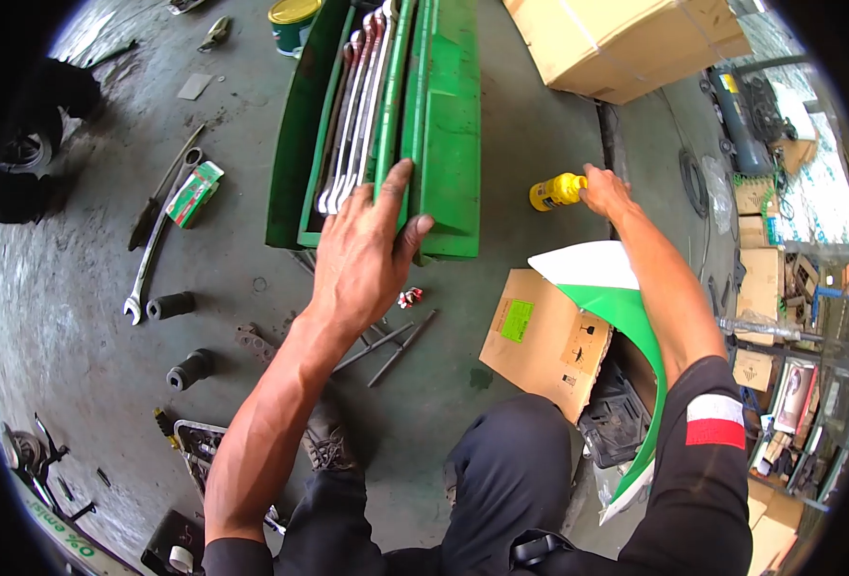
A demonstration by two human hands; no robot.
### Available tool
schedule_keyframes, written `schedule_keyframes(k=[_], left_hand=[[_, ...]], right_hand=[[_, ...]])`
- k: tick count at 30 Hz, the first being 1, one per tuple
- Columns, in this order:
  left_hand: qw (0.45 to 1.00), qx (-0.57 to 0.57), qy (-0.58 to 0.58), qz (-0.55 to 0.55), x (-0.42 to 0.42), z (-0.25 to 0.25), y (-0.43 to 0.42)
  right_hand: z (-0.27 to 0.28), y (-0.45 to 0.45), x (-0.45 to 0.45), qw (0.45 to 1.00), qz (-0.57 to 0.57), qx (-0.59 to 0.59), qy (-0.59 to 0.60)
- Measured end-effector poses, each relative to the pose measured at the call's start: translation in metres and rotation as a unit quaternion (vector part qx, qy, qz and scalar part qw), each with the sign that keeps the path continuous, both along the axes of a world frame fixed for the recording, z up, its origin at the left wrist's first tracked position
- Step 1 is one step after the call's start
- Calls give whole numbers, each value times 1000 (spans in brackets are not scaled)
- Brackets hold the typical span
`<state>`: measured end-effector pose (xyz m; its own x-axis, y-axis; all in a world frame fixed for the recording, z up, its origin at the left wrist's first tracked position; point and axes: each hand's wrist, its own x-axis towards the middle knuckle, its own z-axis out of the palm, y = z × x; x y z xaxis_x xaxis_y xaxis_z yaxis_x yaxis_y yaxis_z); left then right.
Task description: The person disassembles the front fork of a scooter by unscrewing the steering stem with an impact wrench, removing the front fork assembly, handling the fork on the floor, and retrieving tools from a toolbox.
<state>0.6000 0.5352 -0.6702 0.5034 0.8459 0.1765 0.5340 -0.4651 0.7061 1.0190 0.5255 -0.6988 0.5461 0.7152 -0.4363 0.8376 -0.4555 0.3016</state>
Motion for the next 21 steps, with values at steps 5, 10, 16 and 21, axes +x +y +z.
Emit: schedule_keyframes(k=[5,10,16,21], left_hand=[[998,64,-21,-5,-13,-12,7],[993,24,-80,78,-43,-3,13],[963,-69,-192,178,-110,-13,34],[965,-106,-172,166,-122,-9,40]], right_hand=[[3,32,-55,922,150,326,147],[59,74,-196,806,334,451,189],[20,90,-223,874,244,286,309],[36,82,-201,880,295,269,258]])
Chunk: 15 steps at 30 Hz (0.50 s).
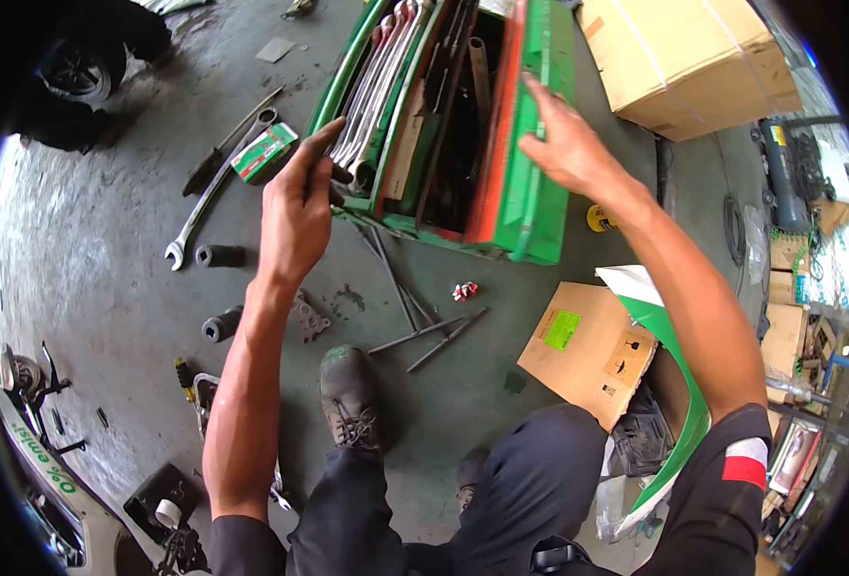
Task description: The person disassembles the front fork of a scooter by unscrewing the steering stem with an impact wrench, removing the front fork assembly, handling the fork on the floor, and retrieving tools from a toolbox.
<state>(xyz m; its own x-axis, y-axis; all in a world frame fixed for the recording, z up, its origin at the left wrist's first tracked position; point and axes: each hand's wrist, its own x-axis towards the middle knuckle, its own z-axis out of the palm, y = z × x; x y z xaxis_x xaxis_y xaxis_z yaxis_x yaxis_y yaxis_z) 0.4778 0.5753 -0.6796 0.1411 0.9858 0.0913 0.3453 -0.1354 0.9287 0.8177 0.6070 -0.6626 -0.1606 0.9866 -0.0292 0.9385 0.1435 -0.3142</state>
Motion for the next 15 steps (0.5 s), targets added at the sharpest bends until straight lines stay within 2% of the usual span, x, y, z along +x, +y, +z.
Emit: schedule_keyframes(k=[2,5,12,15], left_hand=[[1000,-3,1,17,1,-3,-3],[1000,-9,1,13,-1,1,-1],[1000,-10,-12,14,-4,-5,2],[998,56,8,21,-8,-15,4]], right_hand=[[16,-14,13,1000,-4,-5,17],[25,-31,29,996,-47,-13,-70],[35,-48,59,990,-77,-64,-98],[41,-53,60,992,-78,-74,-70]])
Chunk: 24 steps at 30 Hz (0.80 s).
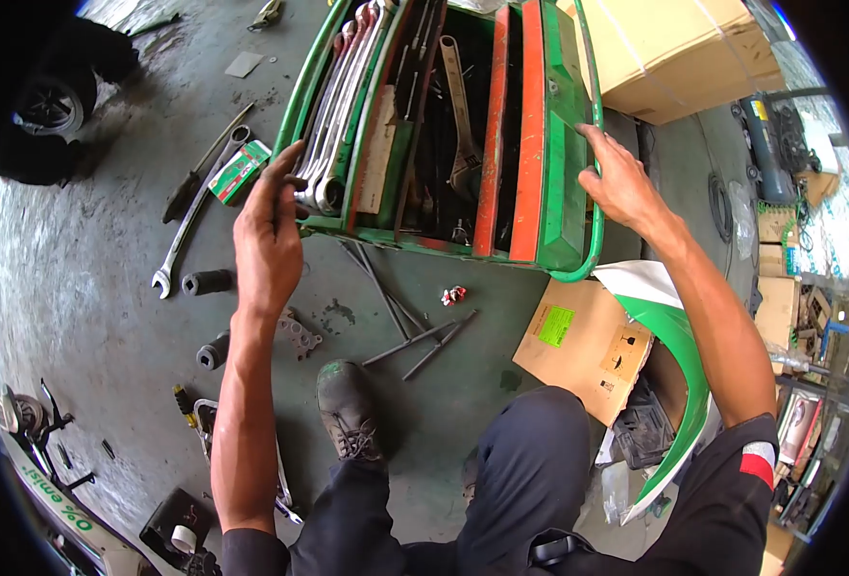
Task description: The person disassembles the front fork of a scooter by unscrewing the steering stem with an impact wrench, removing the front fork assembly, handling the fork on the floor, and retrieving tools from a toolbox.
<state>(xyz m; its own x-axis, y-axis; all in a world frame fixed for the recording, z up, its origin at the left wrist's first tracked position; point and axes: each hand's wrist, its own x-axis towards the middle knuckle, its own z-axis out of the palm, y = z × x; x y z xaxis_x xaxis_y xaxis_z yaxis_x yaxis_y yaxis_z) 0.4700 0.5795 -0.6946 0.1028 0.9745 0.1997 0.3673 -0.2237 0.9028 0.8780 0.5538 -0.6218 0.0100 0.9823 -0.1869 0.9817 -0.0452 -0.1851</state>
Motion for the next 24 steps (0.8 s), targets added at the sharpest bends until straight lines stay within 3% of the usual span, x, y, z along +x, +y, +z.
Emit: schedule_keyframes(k=[2,6,8,10,12,14,18,24], left_hand=[[1000,-24,5,-1,-1,8,0],[954,184,222,86,7,18,-6],[945,239,215,67,24,35,-16],[969,204,122,-71,54,40,-29],[957,196,132,-165,89,22,-43],[958,97,128,-237,118,-7,-48],[947,43,241,-210,152,-70,-14],[951,-116,253,-133,207,-106,64]], right_hand=[[-2,-2,1,1000,8,15,6],[-9,-2,0,999,24,45,-4],[-13,-1,-3,998,25,59,-7],[-14,-1,-7,998,22,64,-7],[-14,1,-10,998,14,59,-1],[-13,-1,-12,998,4,56,1],[-13,0,-17,998,-14,59,0],[-12,-1,-22,997,-38,59,23]])
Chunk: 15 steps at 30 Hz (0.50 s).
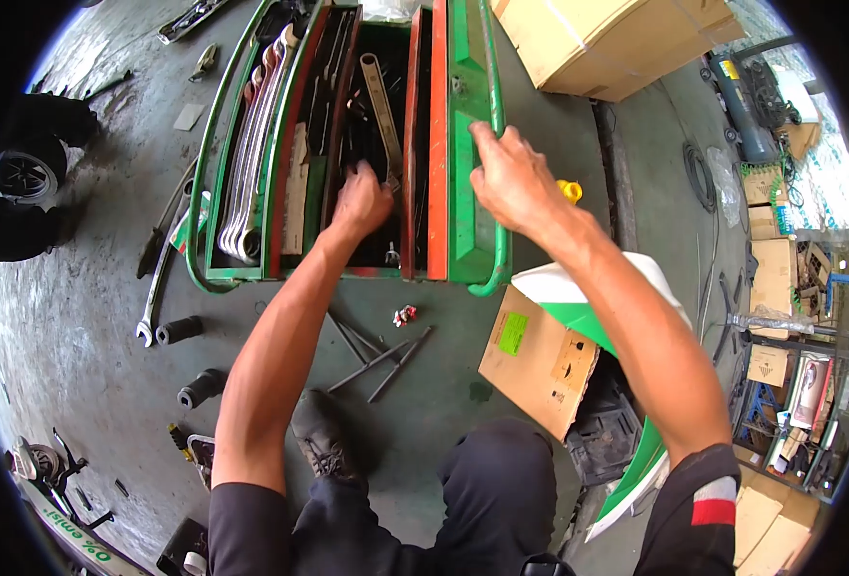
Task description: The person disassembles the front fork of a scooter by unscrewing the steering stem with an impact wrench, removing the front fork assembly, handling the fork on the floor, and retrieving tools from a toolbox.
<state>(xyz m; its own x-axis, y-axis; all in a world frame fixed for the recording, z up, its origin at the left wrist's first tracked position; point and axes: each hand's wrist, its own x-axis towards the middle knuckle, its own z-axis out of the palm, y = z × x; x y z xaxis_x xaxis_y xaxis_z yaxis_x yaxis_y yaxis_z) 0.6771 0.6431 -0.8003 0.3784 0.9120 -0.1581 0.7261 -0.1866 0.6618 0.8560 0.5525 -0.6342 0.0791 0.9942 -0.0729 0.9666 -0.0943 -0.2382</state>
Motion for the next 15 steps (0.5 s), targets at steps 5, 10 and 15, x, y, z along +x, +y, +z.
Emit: schedule_keyframes(k=[5,10,15], left_hand=[[977,-128,156,-71,18,-49,59],[973,-142,184,-21,24,-42,68],[966,-113,230,-12,28,-51,63]], right_hand=[[-2,1,-1,1000,-11,4,3],[-5,5,-3,999,-22,9,46],[-6,7,-3,998,-27,5,58]])
